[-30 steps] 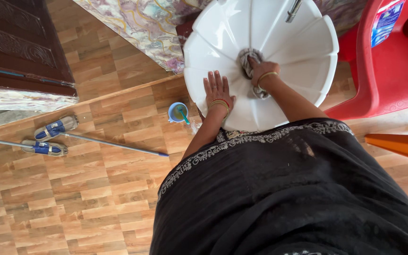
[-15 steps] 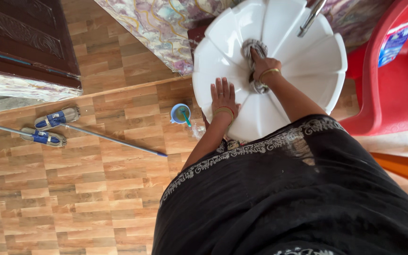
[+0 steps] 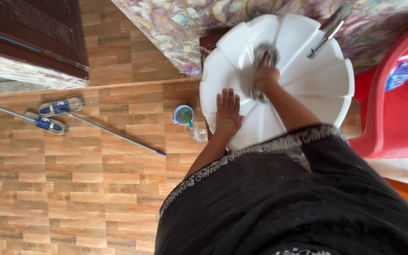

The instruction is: The person scrubs the interior of a white pedestal sink using a cloth. They repeatedly wipe the basin and drain area with both hands, focusing on the curved surfaces and the central drain.

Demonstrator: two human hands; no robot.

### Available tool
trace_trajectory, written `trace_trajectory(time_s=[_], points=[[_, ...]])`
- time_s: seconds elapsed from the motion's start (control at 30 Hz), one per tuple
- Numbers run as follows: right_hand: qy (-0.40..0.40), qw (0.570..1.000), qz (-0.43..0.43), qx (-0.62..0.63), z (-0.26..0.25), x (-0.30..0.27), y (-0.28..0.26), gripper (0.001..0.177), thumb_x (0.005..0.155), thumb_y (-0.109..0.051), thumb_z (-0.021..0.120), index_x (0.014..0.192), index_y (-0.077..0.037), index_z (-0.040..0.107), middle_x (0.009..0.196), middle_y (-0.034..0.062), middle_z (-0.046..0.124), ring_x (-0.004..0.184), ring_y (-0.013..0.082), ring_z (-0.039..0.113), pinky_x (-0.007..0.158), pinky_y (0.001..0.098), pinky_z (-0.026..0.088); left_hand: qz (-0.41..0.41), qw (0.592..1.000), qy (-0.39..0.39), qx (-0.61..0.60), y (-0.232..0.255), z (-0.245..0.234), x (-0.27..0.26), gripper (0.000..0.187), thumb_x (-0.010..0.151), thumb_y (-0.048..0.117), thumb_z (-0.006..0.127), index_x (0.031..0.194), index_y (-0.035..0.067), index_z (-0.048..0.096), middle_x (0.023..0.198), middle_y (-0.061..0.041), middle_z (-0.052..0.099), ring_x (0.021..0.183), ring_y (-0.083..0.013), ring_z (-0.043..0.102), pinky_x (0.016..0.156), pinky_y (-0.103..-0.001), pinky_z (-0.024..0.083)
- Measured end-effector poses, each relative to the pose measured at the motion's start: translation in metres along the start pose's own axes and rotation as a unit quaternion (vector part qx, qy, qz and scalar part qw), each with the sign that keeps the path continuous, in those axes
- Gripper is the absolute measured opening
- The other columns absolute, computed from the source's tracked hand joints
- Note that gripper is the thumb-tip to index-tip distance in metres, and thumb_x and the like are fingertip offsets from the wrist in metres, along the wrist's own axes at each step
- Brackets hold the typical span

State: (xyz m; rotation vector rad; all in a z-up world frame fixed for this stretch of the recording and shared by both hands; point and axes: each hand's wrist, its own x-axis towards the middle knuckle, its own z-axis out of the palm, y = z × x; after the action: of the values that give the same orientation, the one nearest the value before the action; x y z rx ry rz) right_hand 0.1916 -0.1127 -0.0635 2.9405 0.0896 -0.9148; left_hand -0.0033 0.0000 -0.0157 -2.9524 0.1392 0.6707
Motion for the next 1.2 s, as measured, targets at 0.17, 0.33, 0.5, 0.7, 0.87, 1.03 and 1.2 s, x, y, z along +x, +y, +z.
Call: trace_trajectory(time_s=[0.17,0.33,0.5,0.7,0.87,1.03,1.2], points=[[-0.055,0.992,-0.047,0.102,0.012,-0.037,0.006,0.11,0.087,-0.025,0.064,0.164,-0.001,-0.012,0.122,0.0273,0.07,0.109,0.0387,0.071,0.094,0.0482,0.055,-0.002,0.999,-0.034,0.005,0.001,-0.006,0.0,0.086,0.101,0.055,0.043,0.164,0.008,0.009,0.17,-0.022,-0.008,0.154,-0.0452,-0.016,0.12,-0.061,-0.013],[0.075,0.976,-0.16,0.13,-0.049,-0.003,-0.016,0.112,0.09,-0.038,0.07,0.167,-0.017,-0.008,0.113,0.0309,0.071,0.101,0.0445,0.07,0.092,0.0489,0.055,-0.001,0.999,-0.035,0.02,0.001,-0.005,0.0,0.086,0.1,0.056,0.041,0.164,0.008,0.008,0.17,-0.022,-0.009,0.153,-0.0447,-0.016,0.12,-0.06,-0.012],[0.144,0.972,-0.129,0.131,-0.069,0.009,-0.023,0.115,0.087,-0.034,0.072,0.166,-0.019,-0.01,0.108,0.0253,0.073,0.096,0.042,0.072,0.084,0.0484,0.058,0.004,0.999,-0.013,0.037,0.001,-0.003,-0.003,0.087,0.102,0.057,0.042,0.164,0.005,0.011,0.17,-0.023,-0.005,0.155,-0.0458,-0.013,0.121,-0.061,-0.011],[0.185,0.964,-0.037,0.189,-0.056,0.036,0.003,0.118,0.086,-0.036,0.074,0.164,-0.019,-0.013,0.108,0.0227,0.074,0.094,0.038,0.073,0.081,0.0461,0.059,0.008,0.999,0.017,0.039,-0.001,0.004,-0.002,0.086,0.102,0.057,0.042,0.164,0.004,0.013,0.17,-0.023,-0.002,0.155,-0.0454,-0.011,0.122,-0.06,-0.01],[0.161,0.978,-0.016,0.132,-0.051,0.034,0.034,0.114,0.087,-0.026,0.068,0.168,-0.019,-0.013,0.114,0.0242,0.073,0.1,0.0401,0.072,0.087,0.0467,0.058,0.009,1.0,0.003,0.019,0.0,0.003,-0.001,0.088,0.1,0.057,0.044,0.164,0.005,0.013,0.17,-0.023,-0.003,0.155,-0.0451,-0.012,0.121,-0.06,-0.011],[0.026,0.989,-0.003,0.144,0.004,0.017,0.011,0.123,0.081,-0.03,0.071,0.158,-0.003,-0.021,0.129,0.0323,0.063,0.116,0.0378,0.067,0.099,0.0468,0.051,0.01,1.0,0.0,0.01,-0.001,-0.003,-0.004,0.087,0.1,0.056,0.045,0.163,0.005,0.013,0.17,-0.023,-0.004,0.155,-0.0454,-0.013,0.121,-0.06,-0.011],[-0.065,0.987,-0.081,0.124,0.032,-0.022,0.017,0.124,0.082,-0.035,0.071,0.162,-0.004,-0.019,0.126,0.0346,0.065,0.119,0.0436,0.066,0.105,0.0457,0.05,0.009,1.0,0.022,-0.016,-0.002,-0.002,-0.001,0.082,0.096,0.049,0.053,0.159,0.004,0.026,0.167,-0.025,0.009,0.153,-0.0454,-0.003,0.119,-0.06,-0.006]])
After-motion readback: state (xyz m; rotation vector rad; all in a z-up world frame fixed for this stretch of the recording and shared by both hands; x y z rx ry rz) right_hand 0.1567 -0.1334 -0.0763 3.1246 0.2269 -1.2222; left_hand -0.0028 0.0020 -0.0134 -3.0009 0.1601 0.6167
